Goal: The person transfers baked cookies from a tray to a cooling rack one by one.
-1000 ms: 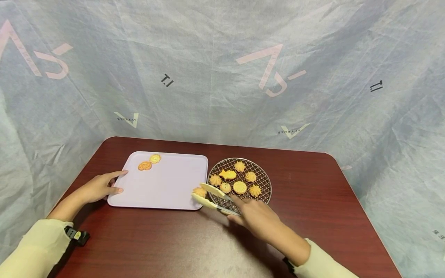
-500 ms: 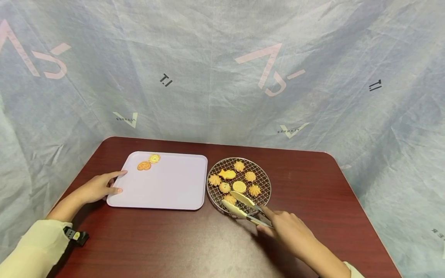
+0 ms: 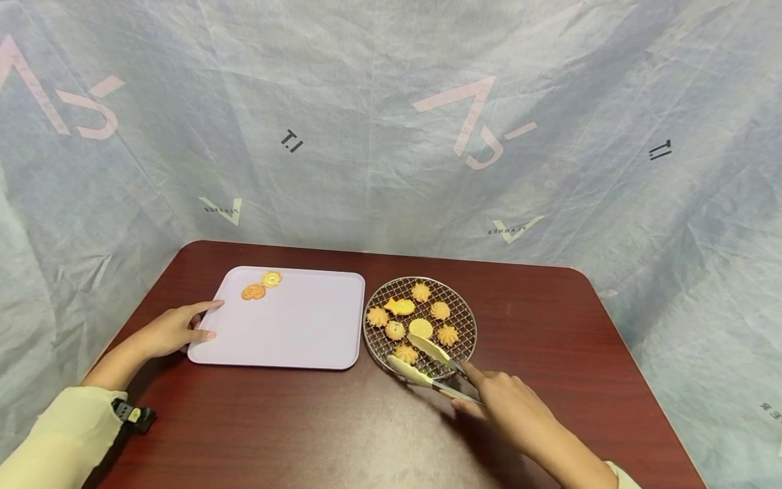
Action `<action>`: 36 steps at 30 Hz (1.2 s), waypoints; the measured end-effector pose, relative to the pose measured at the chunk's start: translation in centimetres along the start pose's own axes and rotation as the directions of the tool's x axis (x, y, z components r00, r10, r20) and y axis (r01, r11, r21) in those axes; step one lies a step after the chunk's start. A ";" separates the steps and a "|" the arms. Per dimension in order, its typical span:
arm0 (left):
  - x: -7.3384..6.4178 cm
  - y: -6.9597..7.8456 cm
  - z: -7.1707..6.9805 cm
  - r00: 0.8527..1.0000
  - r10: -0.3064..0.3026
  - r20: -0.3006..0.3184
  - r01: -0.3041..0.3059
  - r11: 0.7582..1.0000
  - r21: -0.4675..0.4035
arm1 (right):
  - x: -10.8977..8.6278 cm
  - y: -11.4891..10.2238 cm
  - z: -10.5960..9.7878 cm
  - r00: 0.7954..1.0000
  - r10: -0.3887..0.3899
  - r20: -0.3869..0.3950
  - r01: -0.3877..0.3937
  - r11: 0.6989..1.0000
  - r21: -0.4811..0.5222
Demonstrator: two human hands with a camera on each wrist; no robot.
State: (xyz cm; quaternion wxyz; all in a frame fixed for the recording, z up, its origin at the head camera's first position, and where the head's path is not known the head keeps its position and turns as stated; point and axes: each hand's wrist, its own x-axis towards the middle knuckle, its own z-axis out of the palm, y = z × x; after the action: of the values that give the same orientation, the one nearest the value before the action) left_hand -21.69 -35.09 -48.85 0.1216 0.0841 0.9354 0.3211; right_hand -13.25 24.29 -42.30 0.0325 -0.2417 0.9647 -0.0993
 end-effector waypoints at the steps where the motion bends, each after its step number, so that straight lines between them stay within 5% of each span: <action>1: 0.0 0.0 0.0 1.000 0.002 0.000 -0.002 1.000 -0.001 | 0.1 -0.1 0.0 1.000 -0.004 0.000 0.004 1.000 0.005; 9: -0.1 0.0 0.0 1.000 0.003 0.001 -0.003 1.000 -0.002 | 2.4 -2.0 0.0 0.998 -0.060 -0.008 0.060 0.998 -0.013; 18: -0.1 0.0 0.1 1.000 0.001 0.000 -0.001 1.000 0.004 | 7.7 -5.8 1.3 0.986 -0.168 -0.005 0.168 0.985 -0.033; 28: -0.1 0.0 0.1 1.000 -0.003 0.000 0.003 1.000 0.000 | 13.3 -9.4 2.4 0.978 -0.187 0.091 0.187 0.982 0.017; 36: -0.1 0.1 0.0 1.000 0.021 -0.005 -0.021 1.000 0.005 | 17.0 -12.2 2.9 0.972 -0.182 0.152 0.195 0.978 -0.074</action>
State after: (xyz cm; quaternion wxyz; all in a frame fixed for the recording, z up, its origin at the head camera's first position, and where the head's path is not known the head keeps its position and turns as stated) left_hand -21.62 -35.01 -48.79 0.1154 0.0935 0.9356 0.3201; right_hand -22.26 5.22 -42.89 0.0817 -0.3401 0.9359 -0.0414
